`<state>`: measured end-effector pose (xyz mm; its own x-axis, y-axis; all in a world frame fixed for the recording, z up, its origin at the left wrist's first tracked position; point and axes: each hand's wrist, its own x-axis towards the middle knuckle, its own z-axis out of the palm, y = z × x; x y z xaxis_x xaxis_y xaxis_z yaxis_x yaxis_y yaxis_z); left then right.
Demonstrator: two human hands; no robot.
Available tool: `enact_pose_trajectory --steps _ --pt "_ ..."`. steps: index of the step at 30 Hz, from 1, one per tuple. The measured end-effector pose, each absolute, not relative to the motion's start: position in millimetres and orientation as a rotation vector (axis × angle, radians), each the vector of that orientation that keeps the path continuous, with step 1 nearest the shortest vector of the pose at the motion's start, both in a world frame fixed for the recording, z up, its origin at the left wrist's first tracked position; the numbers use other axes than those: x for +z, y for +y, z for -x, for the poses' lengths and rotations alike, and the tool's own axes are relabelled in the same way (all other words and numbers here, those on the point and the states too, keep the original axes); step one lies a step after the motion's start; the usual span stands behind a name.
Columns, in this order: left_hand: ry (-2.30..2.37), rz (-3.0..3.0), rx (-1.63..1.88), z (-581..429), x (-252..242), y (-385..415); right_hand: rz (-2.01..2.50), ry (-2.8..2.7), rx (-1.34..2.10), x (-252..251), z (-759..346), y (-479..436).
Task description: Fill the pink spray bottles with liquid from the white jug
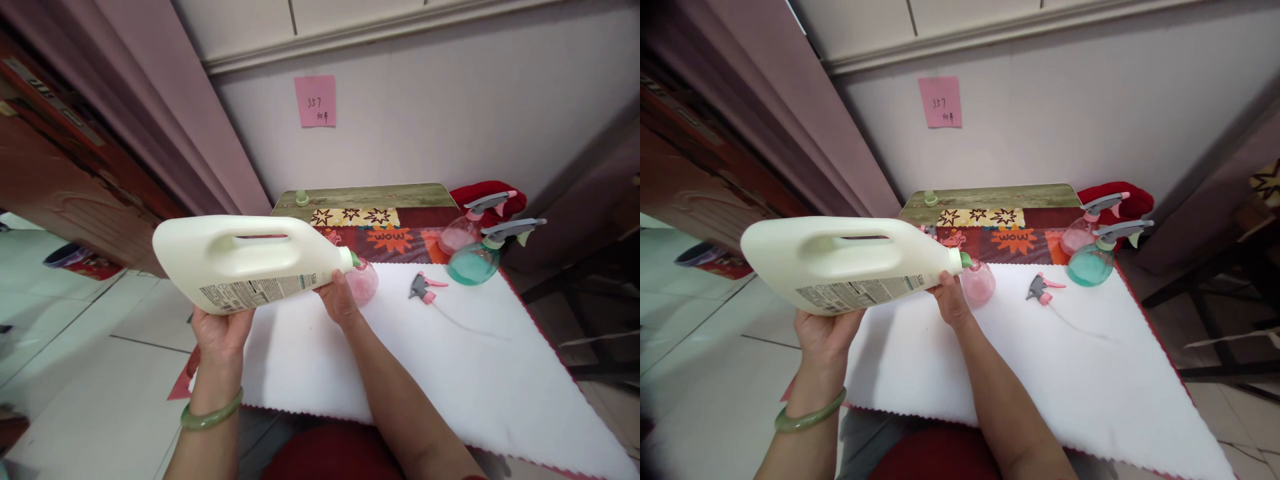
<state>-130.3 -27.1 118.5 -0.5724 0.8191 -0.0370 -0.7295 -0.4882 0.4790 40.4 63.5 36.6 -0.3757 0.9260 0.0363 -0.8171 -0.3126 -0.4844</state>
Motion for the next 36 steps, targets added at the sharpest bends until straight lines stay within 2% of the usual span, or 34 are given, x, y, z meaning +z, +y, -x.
enact_pose_trajectory --steps 36 --pt "0.554 -0.217 2.137 125.8 123.6 -27.4 0.31 -0.551 1.893 32.7 -40.1 65.2"
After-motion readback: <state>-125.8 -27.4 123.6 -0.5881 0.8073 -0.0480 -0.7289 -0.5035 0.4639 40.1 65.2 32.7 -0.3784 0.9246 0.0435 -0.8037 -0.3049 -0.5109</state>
